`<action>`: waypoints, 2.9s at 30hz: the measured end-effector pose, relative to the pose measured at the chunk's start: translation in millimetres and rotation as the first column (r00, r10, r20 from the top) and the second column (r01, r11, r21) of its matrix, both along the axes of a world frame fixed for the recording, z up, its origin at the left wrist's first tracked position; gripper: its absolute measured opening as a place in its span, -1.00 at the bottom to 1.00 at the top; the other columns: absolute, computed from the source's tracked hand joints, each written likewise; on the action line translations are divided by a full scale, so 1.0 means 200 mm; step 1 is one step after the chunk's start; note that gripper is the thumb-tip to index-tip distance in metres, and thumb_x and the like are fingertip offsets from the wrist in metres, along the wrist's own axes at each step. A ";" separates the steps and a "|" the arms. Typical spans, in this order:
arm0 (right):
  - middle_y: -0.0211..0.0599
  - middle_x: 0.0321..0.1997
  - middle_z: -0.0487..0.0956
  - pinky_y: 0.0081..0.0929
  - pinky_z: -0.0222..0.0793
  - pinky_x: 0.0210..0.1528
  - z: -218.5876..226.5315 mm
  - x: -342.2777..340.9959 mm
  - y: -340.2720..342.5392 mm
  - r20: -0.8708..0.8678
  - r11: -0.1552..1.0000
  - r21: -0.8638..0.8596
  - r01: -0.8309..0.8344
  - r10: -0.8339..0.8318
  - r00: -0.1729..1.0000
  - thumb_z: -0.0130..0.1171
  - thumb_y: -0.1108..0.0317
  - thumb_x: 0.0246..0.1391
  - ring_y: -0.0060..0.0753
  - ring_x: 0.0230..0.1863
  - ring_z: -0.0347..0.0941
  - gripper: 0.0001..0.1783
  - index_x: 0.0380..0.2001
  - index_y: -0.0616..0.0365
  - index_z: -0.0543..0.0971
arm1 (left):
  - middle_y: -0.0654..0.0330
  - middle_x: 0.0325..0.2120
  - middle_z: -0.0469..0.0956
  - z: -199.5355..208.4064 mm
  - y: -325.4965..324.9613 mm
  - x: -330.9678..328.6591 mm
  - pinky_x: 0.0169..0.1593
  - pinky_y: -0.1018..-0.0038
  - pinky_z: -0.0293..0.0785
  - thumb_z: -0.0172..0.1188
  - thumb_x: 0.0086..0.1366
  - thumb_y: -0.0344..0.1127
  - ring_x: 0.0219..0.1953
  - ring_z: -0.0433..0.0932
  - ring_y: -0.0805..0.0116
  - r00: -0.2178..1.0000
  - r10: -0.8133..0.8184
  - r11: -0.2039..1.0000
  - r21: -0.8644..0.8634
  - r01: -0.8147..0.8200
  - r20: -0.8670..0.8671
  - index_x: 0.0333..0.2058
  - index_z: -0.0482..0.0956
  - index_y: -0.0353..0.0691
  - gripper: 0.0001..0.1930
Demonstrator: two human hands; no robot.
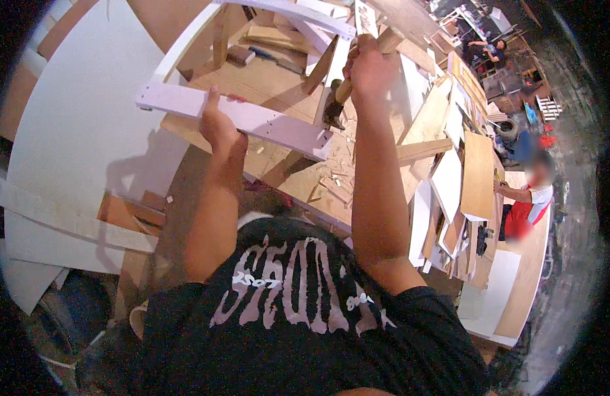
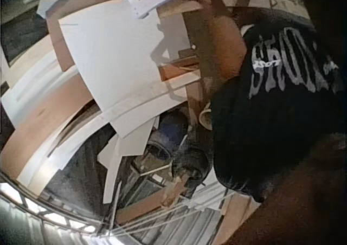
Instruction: The person assembles a wooden frame by positioning wooden pieces and hammering nails into the joints.
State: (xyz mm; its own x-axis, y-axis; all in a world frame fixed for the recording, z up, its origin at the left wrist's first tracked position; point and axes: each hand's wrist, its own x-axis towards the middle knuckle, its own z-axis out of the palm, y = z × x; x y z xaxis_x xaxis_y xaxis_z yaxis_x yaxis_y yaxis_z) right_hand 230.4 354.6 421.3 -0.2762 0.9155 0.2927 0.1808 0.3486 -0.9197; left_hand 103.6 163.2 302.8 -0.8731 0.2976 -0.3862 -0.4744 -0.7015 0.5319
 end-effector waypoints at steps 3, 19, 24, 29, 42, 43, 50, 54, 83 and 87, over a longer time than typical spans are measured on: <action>-0.27 -0.50 0.46 -0.46 0.22 -0.60 0.14 0.07 0.07 -0.522 0.896 -0.387 -0.216 -0.020 0.852 0.07 0.26 0.29 -0.45 -0.64 0.31 -0.73 -0.29 0.31 0.54 | 0.14 -0.48 0.40 -0.06 -0.01 0.03 -0.38 0.15 0.60 0.23 0.40 -0.18 -0.49 0.51 0.20 0.999 -0.032 0.999 -0.032 0.032 0.006 -0.19 0.40 -0.26 -0.72; -0.22 -0.66 0.41 -0.35 0.20 -0.72 -0.12 0.39 0.58 -0.582 0.916 -0.153 0.372 -0.388 0.715 0.18 0.35 0.14 -0.40 -0.75 0.29 -0.74 -0.50 0.29 0.41 | 0.09 -0.38 0.57 -0.02 0.01 0.07 -0.22 0.21 0.62 0.15 0.41 -0.04 -0.36 0.62 0.16 0.986 -0.139 0.985 -0.119 0.128 -0.089 -0.18 0.44 -0.17 -0.70; -0.27 -0.62 0.40 -0.40 0.20 -0.71 -0.16 0.66 0.61 -0.741 0.941 -0.076 0.329 -0.274 0.613 0.26 0.34 0.13 -0.43 -0.71 0.30 -0.74 -0.45 0.26 0.41 | 0.10 -0.28 0.61 0.04 -0.06 0.15 -0.10 0.26 0.59 0.08 0.44 0.10 -0.23 0.62 0.19 0.941 -0.221 0.955 -0.252 0.156 -0.255 -0.07 0.46 -0.22 -0.55; -0.35 -0.60 0.39 -0.46 0.28 -0.60 -0.44 0.96 0.51 -0.771 0.889 -0.328 0.320 -0.447 0.453 0.26 0.31 0.17 -0.48 -0.63 0.32 -0.80 -0.39 0.17 0.47 | 0.11 -0.24 0.61 -0.37 -0.28 0.27 -0.15 0.33 0.55 -0.03 0.43 0.28 -0.16 0.59 0.33 0.970 -0.191 0.982 -0.033 0.188 -0.148 0.03 0.49 -0.23 -0.38; -0.29 -0.22 0.42 -0.29 0.42 -0.03 -1.47 0.90 -0.20 -0.705 0.863 -0.477 0.169 -0.490 0.513 0.09 0.38 0.19 -0.34 -0.17 0.39 -0.94 -0.32 0.08 0.43 | 0.09 -0.17 0.63 -0.75 0.06 0.95 -0.08 0.42 0.55 0.24 0.37 -0.29 -0.14 0.60 0.32 0.042 -0.989 0.143 -0.888 0.436 -0.139 -0.03 0.60 -0.28 -0.73; -0.28 -0.16 0.43 -0.26 0.43 0.03 -1.49 0.90 -0.24 -0.680 0.859 -0.484 0.167 -0.489 0.546 0.09 0.38 0.19 -0.30 -0.10 0.41 -0.94 -0.28 0.08 0.44 | 0.05 -0.06 0.54 -0.74 0.12 0.98 -0.02 0.37 0.54 0.29 0.30 -0.34 -0.07 0.57 0.21 -0.006 -0.998 0.063 -0.934 0.352 -0.070 0.05 0.55 -0.24 -0.65; -0.34 -0.06 0.51 -0.25 0.52 0.04 -1.70 1.16 -0.48 -0.233 0.726 -0.642 0.245 -0.490 0.840 0.13 0.27 0.30 -0.32 0.02 0.50 -0.83 -0.14 0.11 0.51 | -0.03 -0.03 0.44 -0.95 0.26 1.06 0.00 0.27 0.53 0.40 0.16 -0.37 -0.07 0.55 0.06 0.083 -0.977 0.208 -0.959 0.195 -0.195 0.11 0.51 -0.20 -0.49; -0.29 -0.05 0.57 -0.33 0.58 0.02 -1.51 1.26 -0.46 -0.131 0.480 -0.863 0.160 -0.517 0.846 0.24 0.17 0.30 -0.33 -0.01 0.56 -0.65 -0.02 0.21 0.53 | -0.02 -0.04 0.45 -1.02 0.29 1.04 -0.03 0.25 0.53 0.43 0.12 -0.39 -0.09 0.56 0.06 -0.067 -0.964 0.262 -0.963 -0.068 -0.258 0.11 0.52 -0.19 -0.46; 0.43 -0.24 0.60 0.23 0.43 -0.02 -1.63 1.08 0.15 0.794 0.918 -0.346 0.197 0.174 0.582 0.13 0.31 0.15 0.46 -0.12 0.56 -0.34 0.27 0.43 0.28 | -0.04 0.05 0.53 -1.00 0.71 1.05 0.23 0.13 0.44 0.16 0.33 -0.41 0.13 0.47 -0.07 -0.164 -0.934 0.320 -0.947 0.008 -0.317 0.07 0.58 -0.24 -0.66; 0.46 -0.19 0.58 0.25 0.42 0.01 -1.61 1.08 0.15 0.779 0.935 -0.244 0.257 0.031 0.626 0.14 0.33 0.14 0.47 -0.10 0.55 -0.38 0.23 0.41 0.33 | -0.04 0.03 0.53 -1.02 0.73 1.04 0.22 0.11 0.44 0.17 0.31 -0.40 0.12 0.48 -0.07 -0.182 -0.936 0.307 -0.952 -0.008 -0.301 0.06 0.59 -0.21 -0.66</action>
State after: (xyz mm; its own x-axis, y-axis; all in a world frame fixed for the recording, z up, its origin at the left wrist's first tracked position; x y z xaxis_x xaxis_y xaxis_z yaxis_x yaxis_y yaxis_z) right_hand 445.5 384.5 100.0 -0.1536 0.9507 -0.2693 0.8798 0.0075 -0.4752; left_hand 311.4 308.2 98.3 -0.2231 0.9748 0.0039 0.6150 0.1377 0.7764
